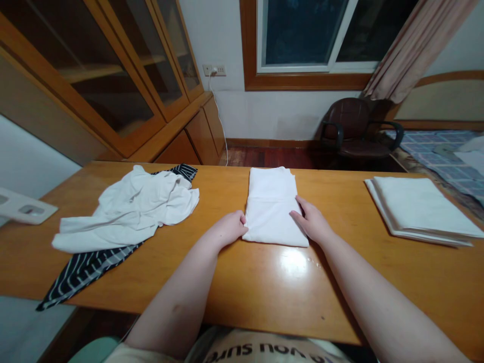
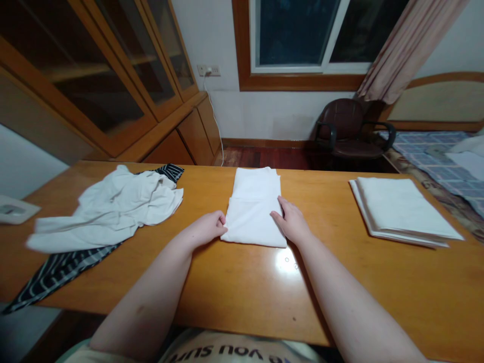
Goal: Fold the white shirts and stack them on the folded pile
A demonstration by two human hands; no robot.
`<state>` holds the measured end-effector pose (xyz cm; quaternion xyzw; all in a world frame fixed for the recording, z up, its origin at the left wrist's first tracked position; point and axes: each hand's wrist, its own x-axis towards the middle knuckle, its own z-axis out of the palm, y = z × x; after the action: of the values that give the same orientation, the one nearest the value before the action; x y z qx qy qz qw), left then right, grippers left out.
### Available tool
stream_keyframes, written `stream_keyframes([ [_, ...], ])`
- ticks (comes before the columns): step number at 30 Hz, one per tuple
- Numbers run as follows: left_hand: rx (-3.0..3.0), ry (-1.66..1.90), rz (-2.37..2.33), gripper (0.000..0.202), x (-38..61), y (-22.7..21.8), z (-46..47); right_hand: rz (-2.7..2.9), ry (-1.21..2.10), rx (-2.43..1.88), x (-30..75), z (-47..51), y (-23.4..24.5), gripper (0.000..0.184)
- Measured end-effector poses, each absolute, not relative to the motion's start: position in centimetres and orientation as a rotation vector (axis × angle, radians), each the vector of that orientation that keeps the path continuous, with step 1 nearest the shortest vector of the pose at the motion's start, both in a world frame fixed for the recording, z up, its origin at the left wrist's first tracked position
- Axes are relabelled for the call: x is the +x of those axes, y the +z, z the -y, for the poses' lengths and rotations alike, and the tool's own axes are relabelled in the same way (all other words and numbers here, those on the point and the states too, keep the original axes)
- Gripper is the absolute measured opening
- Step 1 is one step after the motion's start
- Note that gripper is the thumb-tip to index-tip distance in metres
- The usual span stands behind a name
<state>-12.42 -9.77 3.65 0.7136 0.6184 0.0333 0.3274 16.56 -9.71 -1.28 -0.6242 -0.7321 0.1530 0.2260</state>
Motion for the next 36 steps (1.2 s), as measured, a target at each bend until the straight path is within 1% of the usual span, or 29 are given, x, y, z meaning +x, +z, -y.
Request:
stream_keyframes([
  [2,1.826,0.072,-1.622,0.016,-12.6,3.6,9.7,2.011,0.416,-1.726,16.6,9.6,-1.4,0.062],
  [4,1.821,0.001,-1.629,0.014,-12.7,3.8,9.8,2.014,0.405,-1.723,16.6,9.6,-1.5,0.059],
  [6,1.852,-0.027,-1.716,0.017,-12.5,4.2,9.9,2.01,0.403,-1.725,16.6,9.6,-1.5,0.058],
  [8,1.922,0.102,-1.874,0.023,-12.1,4.7,10.1,1.998,0.411,-1.735,16.5,9.7,-1.4,0.059],
  [10,2.06,0.346,-1.923,0.025,-11.4,5.1,10.3,1.985,0.414,-1.746,16.5,9.8,-1.2,0.06],
  [12,2.271,0.5,-1.727,0.025,-10.9,5.1,10.5,1.986,0.411,-1.735,16.4,9.8,-1.0,0.058],
  [13,2.371,0.503,-1.579,0.027,-10.7,4.9,10.5,1.994,0.408,-1.718,16.4,9.8,-1.0,0.056],
  [16,2.468,0.308,-1.294,0.039,-10.5,3.7,10.2,2.029,0.406,-1.697,16.4,9.8,-1.1,0.048],
  [18,2.395,0.165,-1.289,0.05,-10.6,2.6,9.8,2.036,0.414,-1.739,16.4,9.7,-1.3,0.044],
  [21,2.282,0.105,-1.345,0.062,-10.8,1.5,9.1,2.032,0.423,-1.802,16.4,9.7,-1.5,0.044],
  [23,2.256,0.115,-1.364,0.063,-11.1,1.2,8.6,2.04,0.422,-1.806,16.4,9.8,-1.5,0.044],
  [27,2.301,0.137,-1.39,0.052,-12.2,1.7,7.9,2.049,0.426,-1.793,16.4,9.8,-1.4,0.044],
  [28,2.334,0.137,-1.4,0.052,-12.6,1.9,7.8,2.048,0.427,-1.79,16.4,9.8,-1.4,0.044],
  [33,2.455,0.068,-1.405,0.064,-14.1,2.2,7.7,2.058,0.451,-1.785,16.5,9.7,-1.3,0.044],
  [36,2.434,-0.008,-1.347,0.076,-14.1,1.7,7.8,2.045,0.46,-1.789,16.6,9.7,-1.4,0.044],
])
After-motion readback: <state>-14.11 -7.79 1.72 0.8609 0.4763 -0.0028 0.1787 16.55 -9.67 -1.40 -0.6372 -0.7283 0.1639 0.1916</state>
